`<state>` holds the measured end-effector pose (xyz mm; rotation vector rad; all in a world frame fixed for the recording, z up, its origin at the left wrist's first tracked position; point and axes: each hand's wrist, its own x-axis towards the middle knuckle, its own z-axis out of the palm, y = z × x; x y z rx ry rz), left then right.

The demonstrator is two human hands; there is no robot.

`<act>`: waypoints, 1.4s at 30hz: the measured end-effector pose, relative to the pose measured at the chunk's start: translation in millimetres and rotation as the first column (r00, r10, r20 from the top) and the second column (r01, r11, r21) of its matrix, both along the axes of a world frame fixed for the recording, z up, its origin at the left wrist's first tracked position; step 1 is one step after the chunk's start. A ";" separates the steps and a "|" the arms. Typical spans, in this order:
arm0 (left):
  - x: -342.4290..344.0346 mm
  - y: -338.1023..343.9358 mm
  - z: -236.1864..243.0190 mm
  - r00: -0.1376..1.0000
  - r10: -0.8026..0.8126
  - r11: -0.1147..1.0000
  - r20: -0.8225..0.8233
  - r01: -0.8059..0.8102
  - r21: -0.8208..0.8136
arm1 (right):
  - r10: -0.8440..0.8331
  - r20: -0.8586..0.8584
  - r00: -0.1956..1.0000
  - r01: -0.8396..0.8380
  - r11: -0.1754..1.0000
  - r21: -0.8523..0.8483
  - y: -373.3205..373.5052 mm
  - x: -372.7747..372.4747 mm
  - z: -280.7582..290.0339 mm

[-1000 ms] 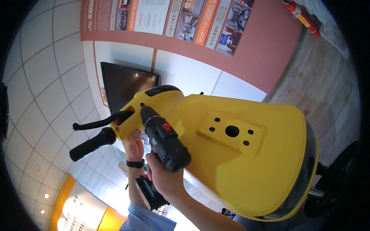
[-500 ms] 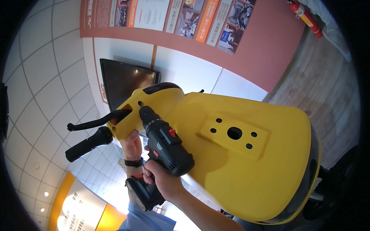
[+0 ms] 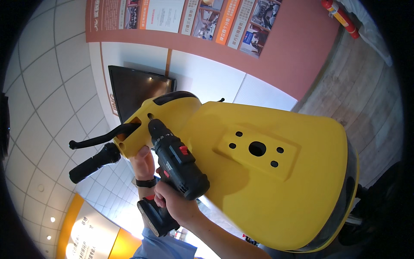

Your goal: Use an electric drill to secure screws into the front panel of a yellow electric scooter.

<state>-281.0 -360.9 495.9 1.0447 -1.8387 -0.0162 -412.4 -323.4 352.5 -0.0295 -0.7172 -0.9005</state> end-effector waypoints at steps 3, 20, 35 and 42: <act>3.3 -0.2 1.4 1.000 -0.015 0.999 -0.005 0.015 0.030 | 0.027 -0.002 1.000 -0.027 1.000 0.011 -0.6 1.7 1.5; 7.9 -2.6 2.3 0.999 -0.033 0.999 0.008 0.033 0.005 | -0.013 -0.022 1.000 0.013 1.000 0.015 4.8 2.5 1.0; 13.3 -1.2 4.4 0.999 -0.033 0.999 0.005 0.033 0.017 | 0.073 0.016 0.997 -0.074 0.997 0.031 2.2 -3.6 3.1; 14.8 -0.4 4.6 0.998 -0.064 0.997 0.023 0.063 0.043 | 0.092 0.020 0.996 -0.092 0.995 0.025 0.0 -3.4 1.5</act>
